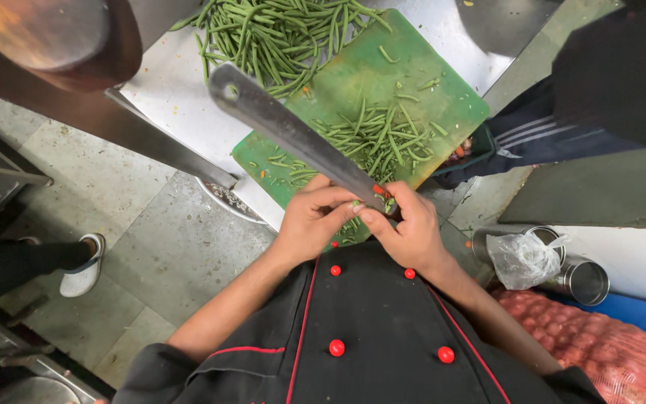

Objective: The person chops green beans on a green cutting board using a knife by hand, gathering and cutting them into smaller pieces.

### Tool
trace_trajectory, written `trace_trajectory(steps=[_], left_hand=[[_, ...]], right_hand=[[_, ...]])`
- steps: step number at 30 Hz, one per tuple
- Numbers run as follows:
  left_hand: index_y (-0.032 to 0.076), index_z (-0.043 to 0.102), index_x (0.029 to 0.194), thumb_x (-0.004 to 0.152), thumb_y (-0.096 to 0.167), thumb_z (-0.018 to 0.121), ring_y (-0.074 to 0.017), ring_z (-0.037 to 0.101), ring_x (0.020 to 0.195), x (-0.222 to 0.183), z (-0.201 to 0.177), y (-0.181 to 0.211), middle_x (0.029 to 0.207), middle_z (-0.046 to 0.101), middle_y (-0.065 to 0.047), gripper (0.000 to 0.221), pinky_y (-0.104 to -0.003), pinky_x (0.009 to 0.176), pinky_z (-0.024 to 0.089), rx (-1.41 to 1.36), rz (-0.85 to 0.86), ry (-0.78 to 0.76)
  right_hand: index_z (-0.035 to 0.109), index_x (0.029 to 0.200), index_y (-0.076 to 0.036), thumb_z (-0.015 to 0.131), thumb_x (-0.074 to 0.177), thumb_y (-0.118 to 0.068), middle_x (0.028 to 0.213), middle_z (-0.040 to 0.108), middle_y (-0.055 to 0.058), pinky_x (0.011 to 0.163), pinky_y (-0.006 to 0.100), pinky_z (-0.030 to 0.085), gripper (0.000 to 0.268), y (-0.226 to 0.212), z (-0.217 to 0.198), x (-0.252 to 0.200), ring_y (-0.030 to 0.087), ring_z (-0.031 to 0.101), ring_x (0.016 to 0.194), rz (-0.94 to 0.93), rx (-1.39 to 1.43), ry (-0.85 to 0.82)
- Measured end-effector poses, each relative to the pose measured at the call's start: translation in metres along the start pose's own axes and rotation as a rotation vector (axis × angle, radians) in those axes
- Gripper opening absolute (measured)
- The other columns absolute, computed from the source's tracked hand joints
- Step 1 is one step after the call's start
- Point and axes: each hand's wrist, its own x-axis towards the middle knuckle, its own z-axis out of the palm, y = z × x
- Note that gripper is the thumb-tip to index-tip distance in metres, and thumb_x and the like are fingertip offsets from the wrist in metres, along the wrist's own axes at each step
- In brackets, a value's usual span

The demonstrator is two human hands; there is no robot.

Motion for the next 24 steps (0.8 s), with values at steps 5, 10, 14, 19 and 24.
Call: trace_trajectory(steps=[5,10,14,19,24], left_hand=[[0.005,0.074,0.114,0.091,-0.002,0.072,-0.0240,0.070,0.113,-0.002,0.001,0.006,0.121,0.072,-0.011,0.024,-0.033,0.098,0.054,0.272,0.200,0.020],[0.005,0.074,0.113,0.089,-0.003,0.071,-0.0287,0.068,0.121,-0.001,0.001,0.013,0.129,0.070,-0.015,0.025,-0.036,0.104,0.052,0.330,0.283,0.016],[0.005,0.073,0.116,0.089,-0.004,0.069,-0.0278,0.067,0.123,0.000,0.003,0.007,0.128,0.069,-0.013,0.028,-0.036,0.105,0.053,0.279,0.229,0.061],[0.004,0.074,0.116,0.091,-0.005,0.074,-0.0257,0.069,0.122,0.004,0.000,0.002,0.122,0.071,-0.010,0.027,-0.035,0.106,0.057,0.307,0.293,0.188],[0.006,0.073,0.113,0.089,-0.005,0.073,-0.0259,0.068,0.125,0.003,-0.002,0.008,0.121,0.070,-0.010,0.026,-0.035,0.107,0.056,0.373,0.328,0.156]], right_hand=[[0.061,0.111,-0.003,0.081,0.087,-0.037,0.082,0.066,0.011,0.063,0.035,0.052,0.045,-0.006,-0.003,0.002,0.025,0.066,0.068,-0.052,0.004,-0.030],[0.060,0.108,-0.003,0.081,0.087,-0.039,0.083,0.066,0.011,0.064,0.036,0.052,0.046,-0.009,-0.004,0.003,0.027,0.067,0.070,-0.075,0.018,-0.065],[0.061,0.100,-0.005,0.079,0.090,-0.038,0.080,0.064,0.012,0.063,0.041,0.050,0.038,-0.009,0.000,0.003,0.032,0.065,0.071,-0.094,-0.112,-0.065],[0.063,0.097,-0.006,0.080,0.087,-0.039,0.080,0.064,0.010,0.064,0.043,0.050,0.039,-0.013,-0.003,0.007,0.033,0.064,0.072,-0.306,-0.145,-0.104],[0.063,0.101,-0.004,0.082,0.086,-0.042,0.089,0.066,0.013,0.068,0.043,0.052,0.045,-0.019,-0.006,0.009,0.036,0.066,0.078,-0.297,-0.146,-0.059]])
